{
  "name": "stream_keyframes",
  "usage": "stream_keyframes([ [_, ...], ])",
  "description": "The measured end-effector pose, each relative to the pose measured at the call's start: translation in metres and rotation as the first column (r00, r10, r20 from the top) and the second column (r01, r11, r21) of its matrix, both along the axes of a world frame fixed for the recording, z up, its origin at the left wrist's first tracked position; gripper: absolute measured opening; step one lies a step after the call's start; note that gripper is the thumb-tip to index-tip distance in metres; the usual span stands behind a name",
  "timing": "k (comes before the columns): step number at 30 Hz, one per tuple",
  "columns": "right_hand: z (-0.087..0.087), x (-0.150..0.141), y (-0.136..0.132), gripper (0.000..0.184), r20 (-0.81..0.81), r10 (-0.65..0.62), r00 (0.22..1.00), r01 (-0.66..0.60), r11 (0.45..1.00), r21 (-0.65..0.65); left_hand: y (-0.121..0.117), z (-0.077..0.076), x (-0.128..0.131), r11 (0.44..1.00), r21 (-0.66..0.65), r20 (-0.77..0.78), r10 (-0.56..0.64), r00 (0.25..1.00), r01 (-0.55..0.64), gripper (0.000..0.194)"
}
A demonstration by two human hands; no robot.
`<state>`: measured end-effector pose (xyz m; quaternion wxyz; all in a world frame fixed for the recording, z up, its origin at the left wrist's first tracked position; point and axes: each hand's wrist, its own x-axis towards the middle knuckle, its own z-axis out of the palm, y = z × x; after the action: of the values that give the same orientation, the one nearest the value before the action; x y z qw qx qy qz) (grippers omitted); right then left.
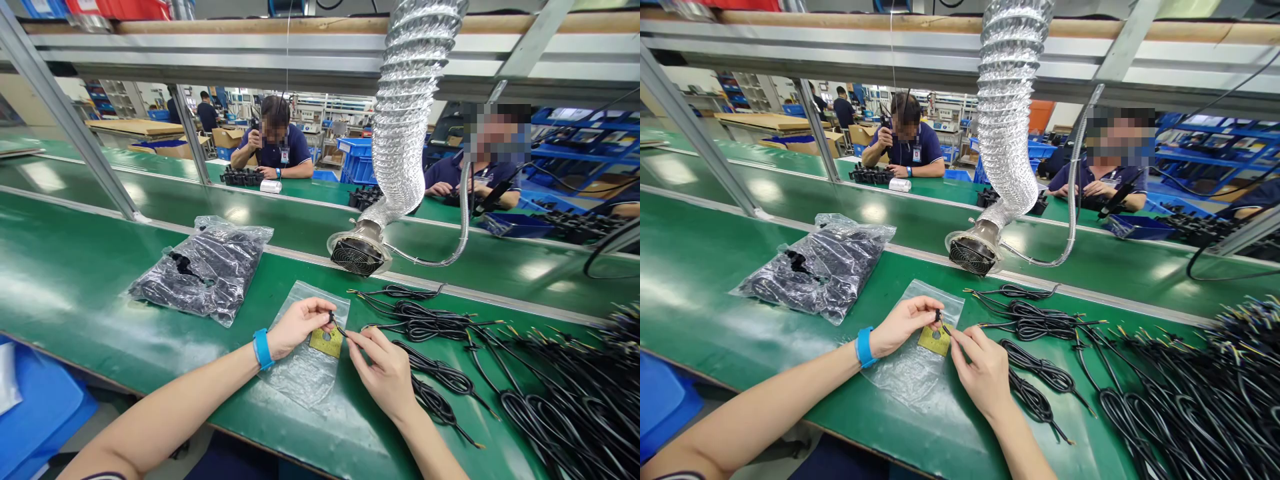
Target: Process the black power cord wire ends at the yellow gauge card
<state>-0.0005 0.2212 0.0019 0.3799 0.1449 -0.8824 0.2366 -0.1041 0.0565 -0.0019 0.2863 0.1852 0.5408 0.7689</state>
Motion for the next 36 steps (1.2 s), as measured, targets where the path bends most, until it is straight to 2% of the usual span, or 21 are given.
stream_keyframes([
  [9,0.0003,0.0003,0.0019,0.018,0.027,0.047,0.999,-0.047,0.999,-0.018,-0.0013,0.0018,-0.0006,0.999,-0.04,-0.085,-0.007,0.996,0.004,0.039],
  [18,-0.0012,0.0009,0.0031,0.018,0.019,0.055,0.998,-0.055,0.998,0.017,-0.002,0.0011,-0.0004,0.999,-0.034,-0.068,-0.023,0.997,0.021,0.04],
  [23,0.0005,0.0005,0.0025,0.018,0.055,0.051,0.997,-0.047,0.997,-0.055,-0.0051,0.003,-0.0022,0.996,-0.032,-0.076,-0.082,0.994,0.08,0.041],
  [27,-0.0018,-0.0001,0.0028,0.016,0.056,0.026,0.998,-0.02,0.995,-0.1,-0.0071,0.0068,-0.0018,0.993,-0.068,-0.139,-0.105,0.985,0.097,0.039],
  [30,-0.005,0.0001,0.0043,0.017,0.008,0.009,1.0,-0.008,0.999,-0.049,-0.0074,0.0075,-0.0016,0.992,-0.095,-0.148,-0.101,0.984,0.087,0.041],
  [36,-0.007,0.0006,0.0086,0.024,-0.114,-0.012,0.993,0.031,0.987,0.16,-0.0082,0.0039,-0.0034,0.979,-0.176,-0.098,-0.119,0.988,0.101,0.045],
])
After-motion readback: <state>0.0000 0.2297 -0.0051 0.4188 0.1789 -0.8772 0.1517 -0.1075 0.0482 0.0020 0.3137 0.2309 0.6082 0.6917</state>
